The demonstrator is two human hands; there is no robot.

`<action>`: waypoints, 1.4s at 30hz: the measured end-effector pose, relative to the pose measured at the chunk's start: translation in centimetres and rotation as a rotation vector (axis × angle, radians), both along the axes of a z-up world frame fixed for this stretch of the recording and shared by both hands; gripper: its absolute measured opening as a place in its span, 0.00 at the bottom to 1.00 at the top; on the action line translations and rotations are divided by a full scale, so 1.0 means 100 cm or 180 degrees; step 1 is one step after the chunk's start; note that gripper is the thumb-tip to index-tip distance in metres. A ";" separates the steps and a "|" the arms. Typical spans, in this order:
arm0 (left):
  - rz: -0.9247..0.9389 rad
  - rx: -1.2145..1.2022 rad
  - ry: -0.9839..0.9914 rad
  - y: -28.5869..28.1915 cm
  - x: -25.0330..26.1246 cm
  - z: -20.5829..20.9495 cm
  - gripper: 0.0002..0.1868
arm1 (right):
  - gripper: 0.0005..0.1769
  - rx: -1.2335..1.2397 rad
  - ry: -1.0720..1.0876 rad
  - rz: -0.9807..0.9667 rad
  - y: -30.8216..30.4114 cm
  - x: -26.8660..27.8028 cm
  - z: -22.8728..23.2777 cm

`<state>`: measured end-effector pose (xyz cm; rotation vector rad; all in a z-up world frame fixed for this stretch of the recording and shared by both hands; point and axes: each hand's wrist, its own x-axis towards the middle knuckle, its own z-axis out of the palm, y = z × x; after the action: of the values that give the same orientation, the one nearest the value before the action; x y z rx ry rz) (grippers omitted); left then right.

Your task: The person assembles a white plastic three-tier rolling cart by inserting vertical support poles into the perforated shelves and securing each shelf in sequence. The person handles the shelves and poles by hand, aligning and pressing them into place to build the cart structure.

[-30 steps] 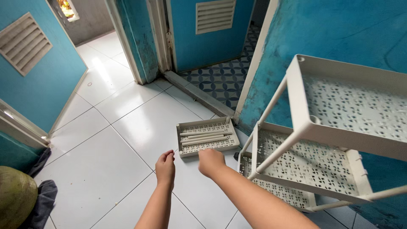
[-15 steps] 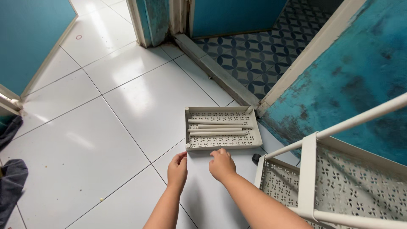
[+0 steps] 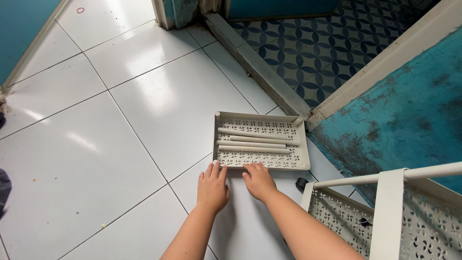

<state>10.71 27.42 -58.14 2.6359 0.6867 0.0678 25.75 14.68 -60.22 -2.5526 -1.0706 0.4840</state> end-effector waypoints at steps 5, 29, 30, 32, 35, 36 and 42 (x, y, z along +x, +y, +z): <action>-0.0253 0.0129 0.0923 -0.011 0.002 -0.005 0.32 | 0.21 -0.0874 0.0228 -0.0526 0.011 0.007 0.016; 0.0215 -0.0662 0.0854 -0.047 -0.042 -0.011 0.56 | 0.11 -0.0580 -0.0922 0.0469 0.005 -0.026 -0.031; 0.0288 -0.0733 0.0892 -0.054 -0.046 -0.012 0.55 | 0.11 -0.0617 -0.0833 0.0478 0.003 -0.028 -0.032; 0.0408 -0.0847 0.0891 -0.065 -0.061 -0.016 0.55 | 0.09 -0.0594 -0.0896 0.0372 0.000 -0.041 -0.033; 0.0517 -0.0966 0.0621 -0.074 -0.072 -0.023 0.57 | 0.10 -0.0282 -0.1111 0.0122 -0.005 -0.046 -0.028; 0.0546 -0.1004 0.0471 -0.075 -0.076 -0.025 0.58 | 0.12 -0.0145 -0.1194 0.0028 -0.009 -0.047 -0.025; 0.1231 -0.1482 -0.0632 -0.076 -0.087 -0.009 0.62 | 0.14 0.0787 -0.1156 -0.0286 -0.012 -0.059 0.024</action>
<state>2.03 19.83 -59.02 1.9992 0.9957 0.2451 19.87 13.48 -57.84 -2.5032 -1.0481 -0.1362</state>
